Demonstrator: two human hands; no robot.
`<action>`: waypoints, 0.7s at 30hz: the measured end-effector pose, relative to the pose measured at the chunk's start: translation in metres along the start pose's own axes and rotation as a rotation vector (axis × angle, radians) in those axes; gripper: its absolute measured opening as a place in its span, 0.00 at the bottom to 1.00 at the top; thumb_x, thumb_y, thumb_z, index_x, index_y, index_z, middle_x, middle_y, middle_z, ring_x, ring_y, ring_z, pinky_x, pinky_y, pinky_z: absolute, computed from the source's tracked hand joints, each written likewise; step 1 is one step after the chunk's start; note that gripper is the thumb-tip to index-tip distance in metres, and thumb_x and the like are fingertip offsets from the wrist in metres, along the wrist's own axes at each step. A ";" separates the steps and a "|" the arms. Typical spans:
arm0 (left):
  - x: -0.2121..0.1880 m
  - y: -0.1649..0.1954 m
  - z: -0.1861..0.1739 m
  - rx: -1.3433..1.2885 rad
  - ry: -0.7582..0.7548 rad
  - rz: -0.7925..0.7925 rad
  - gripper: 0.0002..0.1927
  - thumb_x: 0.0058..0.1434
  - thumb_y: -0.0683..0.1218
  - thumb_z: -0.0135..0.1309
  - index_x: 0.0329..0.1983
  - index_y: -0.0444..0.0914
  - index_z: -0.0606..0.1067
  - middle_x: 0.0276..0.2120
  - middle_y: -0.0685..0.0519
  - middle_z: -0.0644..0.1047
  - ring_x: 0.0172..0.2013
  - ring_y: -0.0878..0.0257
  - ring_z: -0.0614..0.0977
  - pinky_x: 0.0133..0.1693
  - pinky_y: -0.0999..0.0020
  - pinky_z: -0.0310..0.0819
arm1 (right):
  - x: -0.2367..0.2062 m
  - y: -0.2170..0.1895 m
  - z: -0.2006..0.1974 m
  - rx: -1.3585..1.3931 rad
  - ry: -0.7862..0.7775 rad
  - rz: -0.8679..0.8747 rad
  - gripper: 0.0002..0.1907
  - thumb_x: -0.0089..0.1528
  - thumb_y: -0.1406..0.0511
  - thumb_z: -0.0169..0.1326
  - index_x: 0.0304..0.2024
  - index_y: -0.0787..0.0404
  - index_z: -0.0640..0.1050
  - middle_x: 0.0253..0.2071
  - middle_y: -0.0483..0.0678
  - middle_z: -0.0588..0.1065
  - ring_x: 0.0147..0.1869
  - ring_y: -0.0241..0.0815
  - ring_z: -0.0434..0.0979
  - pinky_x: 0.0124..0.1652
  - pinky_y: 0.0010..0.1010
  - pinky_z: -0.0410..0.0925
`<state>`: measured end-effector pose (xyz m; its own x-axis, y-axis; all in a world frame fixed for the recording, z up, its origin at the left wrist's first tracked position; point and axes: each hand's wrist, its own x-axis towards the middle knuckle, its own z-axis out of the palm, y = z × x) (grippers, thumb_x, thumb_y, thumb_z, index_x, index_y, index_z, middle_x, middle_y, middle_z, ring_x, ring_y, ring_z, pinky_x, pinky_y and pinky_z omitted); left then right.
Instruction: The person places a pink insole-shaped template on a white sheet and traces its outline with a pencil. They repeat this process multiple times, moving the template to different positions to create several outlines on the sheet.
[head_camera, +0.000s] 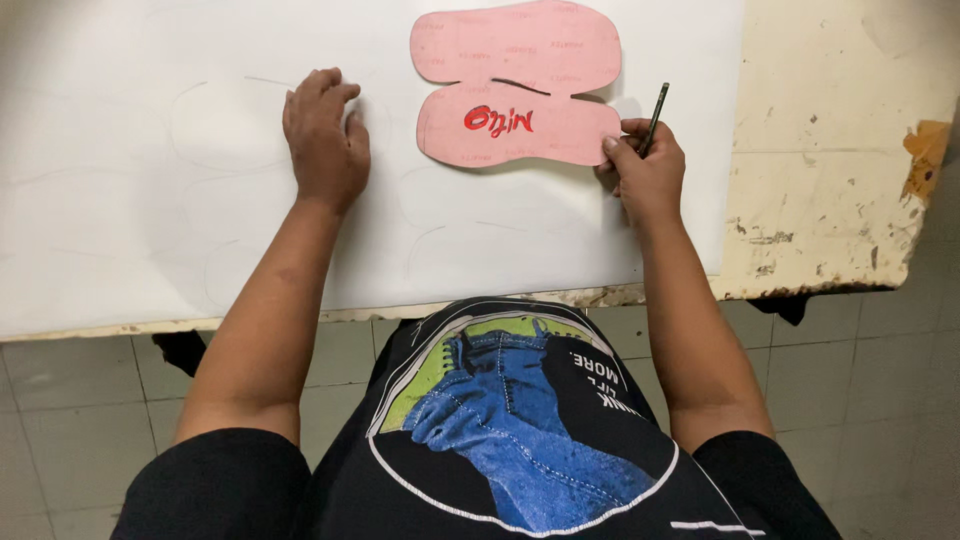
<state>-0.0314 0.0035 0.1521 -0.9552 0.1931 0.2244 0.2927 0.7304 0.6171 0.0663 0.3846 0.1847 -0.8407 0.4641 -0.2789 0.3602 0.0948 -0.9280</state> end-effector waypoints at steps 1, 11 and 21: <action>-0.009 0.004 -0.002 0.001 -0.029 -0.004 0.17 0.66 0.40 0.56 0.58 0.38 0.76 0.69 0.45 0.67 0.73 0.48 0.62 0.73 0.42 0.42 | -0.001 -0.002 0.002 -0.029 -0.002 0.020 0.14 0.64 0.69 0.61 0.49 0.65 0.73 0.31 0.44 0.77 0.29 0.30 0.79 0.21 0.20 0.65; -0.019 0.033 0.009 -0.046 -0.125 -0.142 0.23 0.61 0.56 0.67 0.59 0.50 0.80 0.76 0.45 0.53 0.76 0.49 0.44 0.72 0.44 0.23 | 0.000 0.002 0.011 -0.113 -0.048 -0.010 0.15 0.62 0.67 0.62 0.51 0.64 0.78 0.33 0.41 0.75 0.33 0.29 0.75 0.30 0.22 0.68; -0.017 0.037 -0.002 -0.098 -0.185 -0.163 0.21 0.59 0.54 0.66 0.57 0.54 0.82 0.77 0.47 0.51 0.77 0.50 0.42 0.71 0.47 0.19 | 0.007 0.012 0.007 -0.171 -0.092 0.047 0.23 0.61 0.67 0.62 0.59 0.61 0.76 0.40 0.38 0.70 0.38 0.29 0.71 0.36 0.22 0.71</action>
<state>-0.0042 0.0259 0.1724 -0.9795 0.2006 -0.0201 0.1282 0.6965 0.7060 0.0622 0.3829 0.1701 -0.8518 0.3902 -0.3495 0.4568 0.2265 -0.8603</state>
